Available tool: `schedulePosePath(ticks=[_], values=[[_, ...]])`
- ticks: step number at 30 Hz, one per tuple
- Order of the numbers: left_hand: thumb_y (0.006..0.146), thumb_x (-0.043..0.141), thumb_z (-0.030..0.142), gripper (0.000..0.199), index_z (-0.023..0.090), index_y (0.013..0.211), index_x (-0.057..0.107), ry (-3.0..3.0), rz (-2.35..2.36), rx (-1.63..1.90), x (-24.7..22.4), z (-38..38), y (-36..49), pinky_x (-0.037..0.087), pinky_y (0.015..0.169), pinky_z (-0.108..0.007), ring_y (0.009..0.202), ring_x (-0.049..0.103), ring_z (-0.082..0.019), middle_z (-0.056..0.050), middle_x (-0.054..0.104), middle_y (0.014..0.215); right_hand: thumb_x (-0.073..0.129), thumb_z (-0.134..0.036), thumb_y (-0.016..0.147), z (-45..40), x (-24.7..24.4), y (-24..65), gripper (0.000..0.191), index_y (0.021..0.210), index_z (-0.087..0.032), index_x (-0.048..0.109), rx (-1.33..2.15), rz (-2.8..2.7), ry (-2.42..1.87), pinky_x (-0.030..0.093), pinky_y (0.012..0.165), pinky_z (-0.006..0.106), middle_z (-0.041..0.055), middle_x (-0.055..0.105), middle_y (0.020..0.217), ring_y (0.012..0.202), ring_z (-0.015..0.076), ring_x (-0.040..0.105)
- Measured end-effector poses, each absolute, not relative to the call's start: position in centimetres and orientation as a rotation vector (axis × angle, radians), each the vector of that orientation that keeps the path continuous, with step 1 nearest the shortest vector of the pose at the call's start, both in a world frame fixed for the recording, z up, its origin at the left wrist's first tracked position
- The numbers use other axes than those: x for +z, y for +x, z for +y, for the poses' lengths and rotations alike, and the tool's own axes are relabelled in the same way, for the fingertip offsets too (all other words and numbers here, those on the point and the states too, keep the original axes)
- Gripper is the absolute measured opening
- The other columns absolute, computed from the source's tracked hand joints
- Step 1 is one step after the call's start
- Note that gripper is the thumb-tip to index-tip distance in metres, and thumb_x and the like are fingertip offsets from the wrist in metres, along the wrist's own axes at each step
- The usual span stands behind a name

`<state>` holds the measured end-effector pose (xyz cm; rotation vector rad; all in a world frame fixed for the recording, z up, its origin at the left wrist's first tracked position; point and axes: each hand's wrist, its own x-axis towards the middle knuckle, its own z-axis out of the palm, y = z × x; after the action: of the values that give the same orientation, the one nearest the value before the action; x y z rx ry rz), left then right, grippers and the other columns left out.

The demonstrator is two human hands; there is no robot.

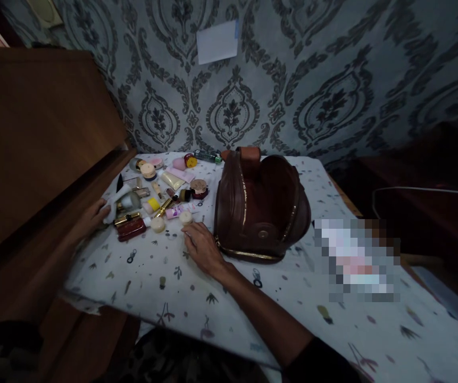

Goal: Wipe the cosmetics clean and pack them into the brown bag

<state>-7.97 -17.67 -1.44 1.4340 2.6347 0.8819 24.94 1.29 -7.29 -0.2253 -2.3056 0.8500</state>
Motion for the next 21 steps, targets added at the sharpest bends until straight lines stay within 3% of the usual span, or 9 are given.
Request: schedulePosePath(ticks=[6, 15, 21], values=[[0.087, 0.043, 0.048, 0.027, 0.023, 0.077, 0.044, 1.25, 2.815, 1.223, -3.5, -18.3, -7.3, 0.035, 0.06, -0.027, 0.063, 0.041, -0.015, 0.004, 0.041, 0.065, 0.046, -0.014, 0.092, 1.3, -7.4, 24.8, 0.021, 0.104, -0.018, 0.063, 0.862, -2.308, -0.238, 0.049, 0.085, 0.041, 0.0101, 0.067, 0.098, 0.095, 0.0243, 0.059], [0.088, 0.044, 0.054, 0.033, 0.023, 0.079, 0.044, 1.141, 2.712, 1.572, -4.3, -15.7, -8.3, 0.036, 0.058, -0.027, 0.064, 0.043, -0.016, 0.003, 0.042, 0.069, 0.046, -0.013, 0.091, 1.2, -7.4, 25.0, 0.021, 0.104, -0.018, 0.063, 0.834, -2.32, -0.232, 0.049, 0.086, 0.041, 0.0106, 0.067, 0.098, 0.096, 0.0246, 0.059], [0.084, 0.053, 0.047, 0.027, 0.022, 0.08, 0.047, 1.172, 2.688, 1.714, -2.7, -15.2, -8.2, 0.034, 0.061, -0.029, 0.065, 0.04, -0.016, 0.004, 0.042, 0.07, 0.045, -0.013, 0.091, 1.2, -7.3, 24.9, 0.021, 0.102, -0.018, 0.063, 0.819, -2.307, -0.234, 0.049, 0.086, 0.04, 0.0098, 0.067, 0.097, 0.096, 0.0239, 0.059]])
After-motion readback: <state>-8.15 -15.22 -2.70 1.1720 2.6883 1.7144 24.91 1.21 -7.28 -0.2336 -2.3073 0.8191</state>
